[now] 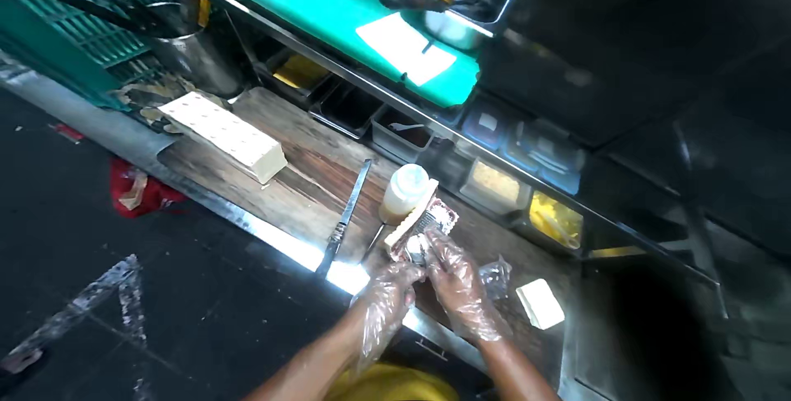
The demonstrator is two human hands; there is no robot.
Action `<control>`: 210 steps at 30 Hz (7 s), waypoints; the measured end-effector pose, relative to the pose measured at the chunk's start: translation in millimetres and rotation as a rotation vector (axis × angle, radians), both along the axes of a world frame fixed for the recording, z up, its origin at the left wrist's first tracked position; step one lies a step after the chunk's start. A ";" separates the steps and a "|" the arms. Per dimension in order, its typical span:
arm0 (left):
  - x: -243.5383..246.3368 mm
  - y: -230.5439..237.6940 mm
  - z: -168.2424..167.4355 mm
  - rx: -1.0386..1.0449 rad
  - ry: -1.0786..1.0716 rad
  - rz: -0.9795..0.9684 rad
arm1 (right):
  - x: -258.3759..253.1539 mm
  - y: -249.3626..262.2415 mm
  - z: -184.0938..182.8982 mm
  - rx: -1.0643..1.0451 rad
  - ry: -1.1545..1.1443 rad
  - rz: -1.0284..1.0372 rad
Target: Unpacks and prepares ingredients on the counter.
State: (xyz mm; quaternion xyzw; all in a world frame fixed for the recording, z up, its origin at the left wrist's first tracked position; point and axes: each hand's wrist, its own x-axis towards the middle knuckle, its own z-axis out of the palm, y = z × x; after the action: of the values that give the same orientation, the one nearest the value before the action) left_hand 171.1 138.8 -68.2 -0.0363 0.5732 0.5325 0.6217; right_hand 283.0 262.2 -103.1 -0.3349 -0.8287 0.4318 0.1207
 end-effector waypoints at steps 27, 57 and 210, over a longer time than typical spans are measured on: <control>-3.4 -4.7 -13.3 0.037 0.421 -0.317 | -13.8 6.0 -17.4 0.392 0.149 0.008; -8.4 2.7 0.9 -0.022 0.285 -0.223 | -6.9 16.4 -5.9 0.452 0.187 0.199; 25.4 42.1 104.6 -0.884 1.349 -1.334 | 0.7 8.8 -16.1 0.182 0.591 0.179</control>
State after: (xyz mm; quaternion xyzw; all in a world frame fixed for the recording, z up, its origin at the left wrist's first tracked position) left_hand 196.5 180.9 36.4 0.3678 0.8486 -0.2659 0.2719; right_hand 283.6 271.0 -119.2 -0.1088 -0.8191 0.4435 0.3472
